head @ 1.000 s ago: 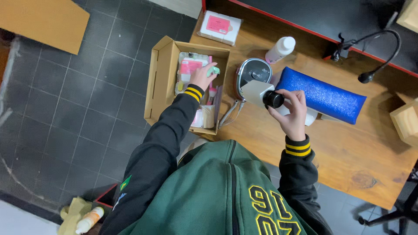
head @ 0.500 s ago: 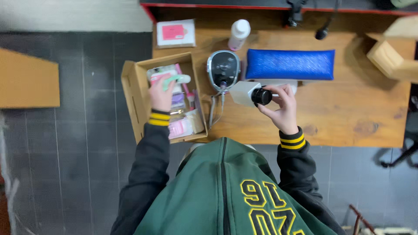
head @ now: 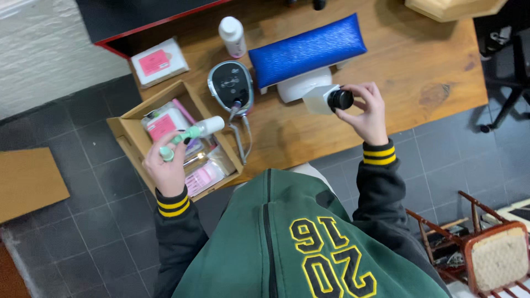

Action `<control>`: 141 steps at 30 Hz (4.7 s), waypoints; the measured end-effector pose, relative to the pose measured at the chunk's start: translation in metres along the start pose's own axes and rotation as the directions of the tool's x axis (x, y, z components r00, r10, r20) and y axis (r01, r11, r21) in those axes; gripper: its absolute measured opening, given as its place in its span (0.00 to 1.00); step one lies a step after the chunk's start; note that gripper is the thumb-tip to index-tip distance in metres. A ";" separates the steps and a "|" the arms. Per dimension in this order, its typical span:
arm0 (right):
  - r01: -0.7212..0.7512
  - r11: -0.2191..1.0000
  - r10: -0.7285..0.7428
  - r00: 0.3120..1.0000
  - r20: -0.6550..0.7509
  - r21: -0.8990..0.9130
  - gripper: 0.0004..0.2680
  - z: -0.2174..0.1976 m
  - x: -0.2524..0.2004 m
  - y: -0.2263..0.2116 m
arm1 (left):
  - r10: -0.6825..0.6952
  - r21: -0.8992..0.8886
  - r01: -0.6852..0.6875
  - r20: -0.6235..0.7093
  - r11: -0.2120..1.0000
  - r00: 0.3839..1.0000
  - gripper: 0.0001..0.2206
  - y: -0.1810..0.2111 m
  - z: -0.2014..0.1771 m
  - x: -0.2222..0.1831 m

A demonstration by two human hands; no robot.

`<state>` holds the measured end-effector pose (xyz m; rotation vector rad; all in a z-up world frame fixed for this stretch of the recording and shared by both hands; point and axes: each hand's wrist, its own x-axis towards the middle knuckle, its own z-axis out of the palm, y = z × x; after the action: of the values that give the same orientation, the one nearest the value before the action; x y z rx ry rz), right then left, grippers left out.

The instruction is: The person opens a cardboard box and removes various beauty and nail care items, placing them individually onto a wooden table.

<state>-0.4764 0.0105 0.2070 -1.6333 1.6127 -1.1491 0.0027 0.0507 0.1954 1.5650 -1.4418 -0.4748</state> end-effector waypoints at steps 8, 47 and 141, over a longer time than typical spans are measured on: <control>0.009 0.999 -0.004 0.997 0.082 -0.052 0.19 -0.046 0.040 0.082 | 0.009 -0.045 -0.004 0.119 0.999 0.993 0.12 0.056 0.071 -0.026; 0.249 0.959 -0.283 0.812 0.510 0.135 0.22 -0.028 0.014 0.139 | 0.094 -0.021 -0.093 0.358 0.995 0.929 0.09 0.095 0.331 -0.094; -0.013 0.895 -0.376 0.512 0.772 0.445 0.14 0.359 -0.016 -0.008 | -0.389 0.033 0.424 -0.338 0.905 0.857 0.11 -0.074 0.088 -0.197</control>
<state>-0.1598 -0.0343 0.0418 -1.6887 0.5101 -0.5109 -0.0714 0.1927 0.0330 1.9446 -0.8941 -0.3634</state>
